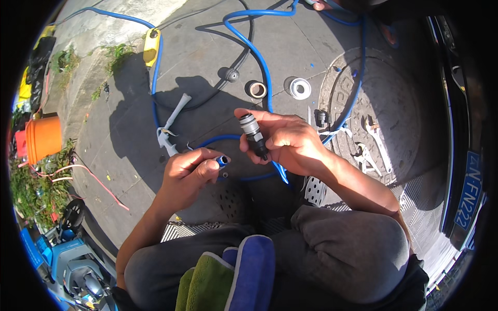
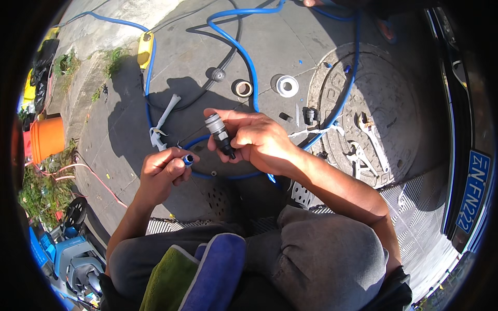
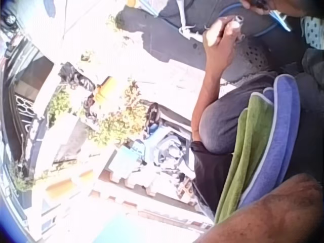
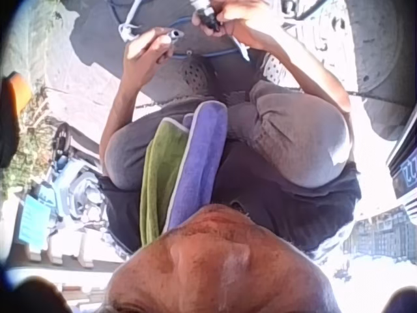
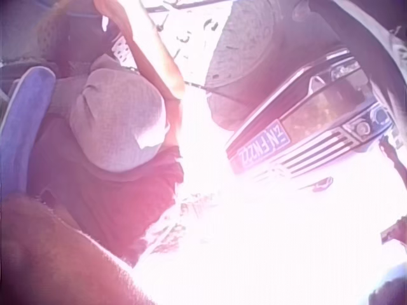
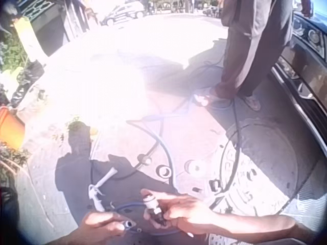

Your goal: The person sits on the ground and assembles a blue hose by inserting a metal fitting, wrapping the joint with white tape, and screwing on a black connector. The person handles the hose, fitting, tape, and connector throughout the process.

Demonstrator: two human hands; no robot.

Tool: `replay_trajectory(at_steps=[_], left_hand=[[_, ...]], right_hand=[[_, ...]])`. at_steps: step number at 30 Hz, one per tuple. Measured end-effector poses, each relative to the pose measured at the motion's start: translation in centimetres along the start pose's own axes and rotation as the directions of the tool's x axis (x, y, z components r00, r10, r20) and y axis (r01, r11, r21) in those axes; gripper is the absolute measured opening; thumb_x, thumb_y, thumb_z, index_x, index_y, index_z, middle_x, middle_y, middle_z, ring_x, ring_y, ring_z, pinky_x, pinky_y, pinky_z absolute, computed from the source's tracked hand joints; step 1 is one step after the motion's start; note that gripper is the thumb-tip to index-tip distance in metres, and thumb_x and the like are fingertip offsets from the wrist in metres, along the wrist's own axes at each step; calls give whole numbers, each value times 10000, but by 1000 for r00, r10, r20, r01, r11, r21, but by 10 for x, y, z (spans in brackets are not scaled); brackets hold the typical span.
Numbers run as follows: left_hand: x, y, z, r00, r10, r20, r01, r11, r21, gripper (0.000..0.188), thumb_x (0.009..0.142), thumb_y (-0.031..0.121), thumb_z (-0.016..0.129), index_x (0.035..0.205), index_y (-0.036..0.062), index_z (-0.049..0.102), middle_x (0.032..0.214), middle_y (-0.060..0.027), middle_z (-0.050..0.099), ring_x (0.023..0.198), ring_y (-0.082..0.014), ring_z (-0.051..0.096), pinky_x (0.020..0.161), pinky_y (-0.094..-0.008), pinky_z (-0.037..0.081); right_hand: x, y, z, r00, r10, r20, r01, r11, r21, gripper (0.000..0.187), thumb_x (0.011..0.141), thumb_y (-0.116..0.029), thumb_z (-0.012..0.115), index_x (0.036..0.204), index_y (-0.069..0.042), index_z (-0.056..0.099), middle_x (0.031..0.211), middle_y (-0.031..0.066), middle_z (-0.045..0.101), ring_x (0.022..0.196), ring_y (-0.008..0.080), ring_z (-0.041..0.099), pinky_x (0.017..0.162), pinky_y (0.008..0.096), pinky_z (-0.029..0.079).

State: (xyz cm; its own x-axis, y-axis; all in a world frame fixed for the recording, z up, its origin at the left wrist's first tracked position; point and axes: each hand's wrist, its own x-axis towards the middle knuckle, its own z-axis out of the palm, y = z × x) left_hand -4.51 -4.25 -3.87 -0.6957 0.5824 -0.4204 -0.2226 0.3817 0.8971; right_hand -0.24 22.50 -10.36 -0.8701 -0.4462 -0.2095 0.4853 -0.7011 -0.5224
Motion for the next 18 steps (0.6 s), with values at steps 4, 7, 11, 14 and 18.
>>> replay_trajectory(at_steps=[4, 7, 11, 14, 18], left_hand=[[0, 0, 0, 1000, -1, -3, 1, 1000, 12, 455, 1075, 384, 612, 1154, -52, 720, 716, -27, 608, 586, -60, 492, 547, -228, 379], [-1, 0, -1, 1000, 2, -9, -2, 1000, 20, 449, 1077, 380, 610, 1152, -49, 720, 718, -28, 610, 586, -59, 492, 546, -229, 379], [1, -1, 1, 1000, -10, -10, 10, 1000, 14, 445, 1080, 376, 605, 1147, -49, 720, 722, -28, 613, 584, -60, 490, 546, -228, 380], [2, -1, 2, 1000, -14, -4, 14, 1000, 1, 447, 1082, 377, 604, 1144, -49, 720, 723, -29, 613, 583, -61, 488, 546, -228, 379], [2, -1, 2, 1000, -2, 1, 2, 1000, 8, 451, 1084, 382, 602, 1141, -50, 720, 723, -31, 614, 584, -59, 490, 545, -227, 378]], right_hand=[[0, 1, -1, 1000, 0, 3, 0, 1000, 8, 738, 873, -40, 450, 1596, 85, 370, 1108, 181, 693, 843, 208, 619, 748, 307, 463], [0, 1, -2, 1000, 4, 0, -4, 1000, 16, 742, 873, -48, 454, 1595, 94, 360, 1105, 187, 693, 844, 212, 621, 748, 311, 464], [-1, 2, -7, 1000, 13, 21, -14, 999, 41, 768, 872, -66, 504, 1605, 91, 332, 1141, 216, 678, 865, 247, 618, 780, 332, 455], [-1, 2, -10, 999, 22, 28, -24, 998, 62, 785, 869, -85, 534, 1604, 91, 321, 1159, 234, 671, 875, 266, 618, 792, 343, 452], [-1, 2, -10, 999, 27, 22, -29, 997, 70, 786, 865, -102, 541, 1592, 104, 323, 1161, 245, 671, 870, 272, 624, 779, 348, 454]])
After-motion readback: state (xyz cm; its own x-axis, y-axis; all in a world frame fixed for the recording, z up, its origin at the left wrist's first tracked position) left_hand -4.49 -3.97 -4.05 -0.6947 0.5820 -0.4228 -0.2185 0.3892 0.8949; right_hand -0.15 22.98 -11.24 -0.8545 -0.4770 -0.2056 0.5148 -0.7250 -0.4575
